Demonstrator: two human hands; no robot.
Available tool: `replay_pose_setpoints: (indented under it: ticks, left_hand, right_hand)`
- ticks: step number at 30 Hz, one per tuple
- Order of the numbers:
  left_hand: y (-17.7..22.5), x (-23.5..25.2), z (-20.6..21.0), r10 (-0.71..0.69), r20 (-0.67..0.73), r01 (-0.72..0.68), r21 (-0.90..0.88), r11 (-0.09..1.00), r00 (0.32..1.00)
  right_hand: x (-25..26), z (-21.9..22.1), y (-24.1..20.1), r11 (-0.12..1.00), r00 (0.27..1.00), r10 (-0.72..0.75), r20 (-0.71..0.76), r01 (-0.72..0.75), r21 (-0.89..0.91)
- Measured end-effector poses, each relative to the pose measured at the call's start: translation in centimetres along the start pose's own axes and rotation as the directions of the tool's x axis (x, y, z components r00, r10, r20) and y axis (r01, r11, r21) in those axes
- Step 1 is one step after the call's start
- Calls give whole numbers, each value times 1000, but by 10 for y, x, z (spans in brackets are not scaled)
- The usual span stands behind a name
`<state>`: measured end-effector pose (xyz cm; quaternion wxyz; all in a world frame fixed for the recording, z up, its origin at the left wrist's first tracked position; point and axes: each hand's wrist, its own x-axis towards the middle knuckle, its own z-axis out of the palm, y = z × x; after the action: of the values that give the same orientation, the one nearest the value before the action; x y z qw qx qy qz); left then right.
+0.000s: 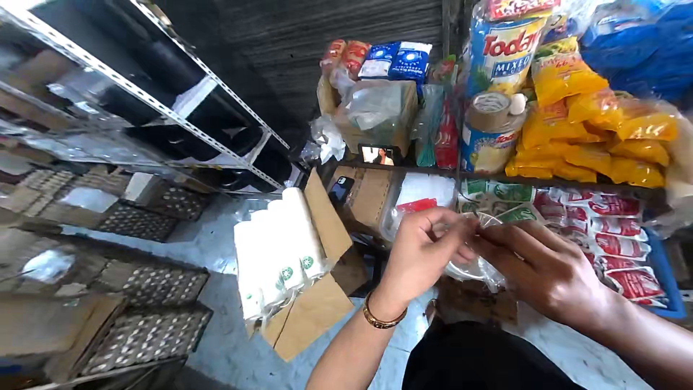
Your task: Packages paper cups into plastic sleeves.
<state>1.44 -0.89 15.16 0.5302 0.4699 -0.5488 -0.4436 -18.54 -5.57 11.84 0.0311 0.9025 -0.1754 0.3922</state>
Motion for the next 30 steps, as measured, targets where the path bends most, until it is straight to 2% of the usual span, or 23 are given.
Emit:
replay_pose_setpoints:
  ticks: [5, 10, 13, 20, 25, 30]
  left_hand:
    - [-3, -1, 1, -34, -13, 33, -91, 995, 999]
    - [-10, -5, 1, -66, -2, 65, -142, 988, 998]
    - [-8, -5, 1, -89, 10, 89, -158, 983, 996]
    - [-5, -1, -2, -56, -18, 56, -38, 998, 998]
    - [-5, 3, -3, 14, -33, -12, 68, 998, 999]
    - [-3, 9, -9, 45, 60, -51, 99, 994, 997]
  right_hand:
    - [2, -9, 3, 999, 998, 2, -70, 0, 39]
    - [6, -17, 7, 938, 983, 178, -47, -155, 310]
    - [4, -20, 9, 903, 971, 241, -2, -223, 367]
    - [-3, -29, 4, 884, 946, 311, 94, -324, 336]
    - [-5, -9, 3, 855, 912, 405, 70, -405, 324]
    - [0, 5, 7, 869, 906, 423, -10, -403, 287]
